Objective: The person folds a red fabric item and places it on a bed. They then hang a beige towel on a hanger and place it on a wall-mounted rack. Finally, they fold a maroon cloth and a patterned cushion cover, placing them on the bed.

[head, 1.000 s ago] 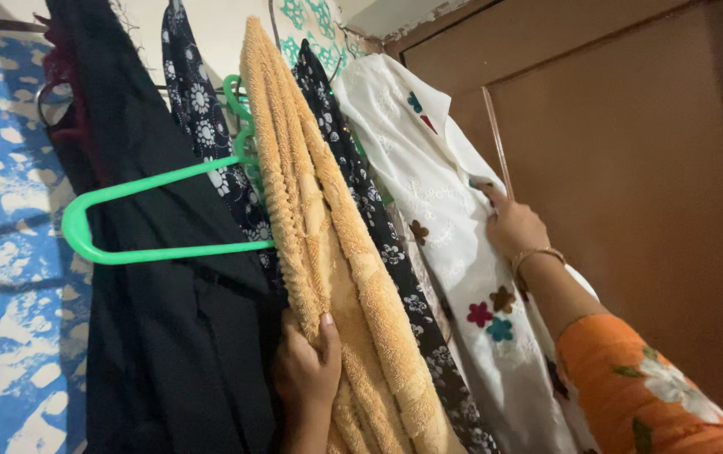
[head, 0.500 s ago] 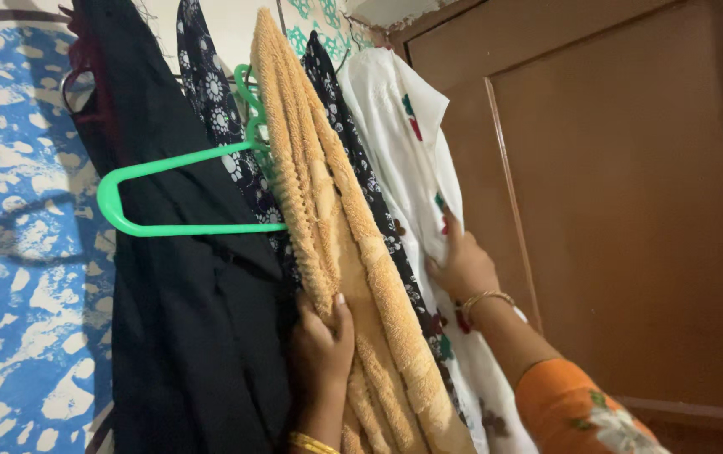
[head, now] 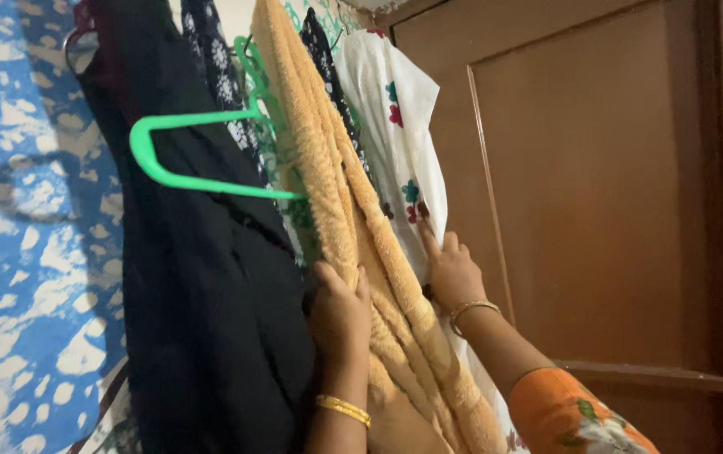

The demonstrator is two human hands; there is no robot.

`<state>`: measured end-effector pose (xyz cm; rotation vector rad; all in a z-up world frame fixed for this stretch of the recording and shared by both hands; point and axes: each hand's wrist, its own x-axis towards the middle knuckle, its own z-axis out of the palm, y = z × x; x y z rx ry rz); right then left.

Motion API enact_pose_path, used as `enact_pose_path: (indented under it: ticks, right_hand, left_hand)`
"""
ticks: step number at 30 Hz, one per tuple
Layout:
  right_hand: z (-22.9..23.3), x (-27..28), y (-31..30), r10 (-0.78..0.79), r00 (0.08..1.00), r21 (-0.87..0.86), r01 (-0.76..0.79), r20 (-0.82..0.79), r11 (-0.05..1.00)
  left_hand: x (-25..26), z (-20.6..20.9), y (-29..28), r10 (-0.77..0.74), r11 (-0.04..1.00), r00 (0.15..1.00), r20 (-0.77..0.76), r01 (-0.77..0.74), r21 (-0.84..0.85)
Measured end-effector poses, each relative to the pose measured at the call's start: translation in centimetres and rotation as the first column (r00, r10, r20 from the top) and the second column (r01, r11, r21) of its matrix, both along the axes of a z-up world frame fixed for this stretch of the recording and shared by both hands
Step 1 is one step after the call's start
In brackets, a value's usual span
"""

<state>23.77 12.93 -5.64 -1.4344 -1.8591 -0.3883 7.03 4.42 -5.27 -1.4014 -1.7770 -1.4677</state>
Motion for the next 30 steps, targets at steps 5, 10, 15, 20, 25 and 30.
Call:
enact_pose_path:
  ticks: [5,10,15,20,25,30]
  right_hand:
    - [-3.6,0.9,-0.7,-0.04,0.996,-0.075,0.046,0.073,0.996]
    - [-5.5,1.3,-1.4,-0.086,0.982,-0.043,0.094,0.167,0.995]
    - [-5.4,1.2,-3.1,-0.141,0.935,-0.036,0.161,0.326,0.986]
    - [-6.2,2.3,-5.8,-0.132,0.904,-0.124,0.198,0.406,0.972]
    - [-7.0,3.7,-8.0,-0.126,0.88,-0.142,0.212,0.457,0.967]
    - [-6.7,4.9,-9.9,-0.056,0.899,-0.17,0.142,0.434,0.975]
  left_hand:
    - [-0.1,-0.3,-1.4,-0.066,0.995,0.996,0.068,0.071,-0.076]
    - [-0.1,-1.0,-2.0,-0.118,0.988,0.989,0.087,0.126,-0.085]
    - [0.4,-0.8,-3.9,-0.113,0.989,0.989,0.09,0.121,-0.089]
    - [1.2,-1.4,-6.2,-0.205,0.968,0.956,0.212,0.23,-0.101]
    - [1.7,-5.8,-5.5,-0.239,0.971,0.958,0.16,0.235,0.047]
    - [2.1,-11.7,-6.7,-0.166,0.938,0.939,0.302,0.245,-0.245]
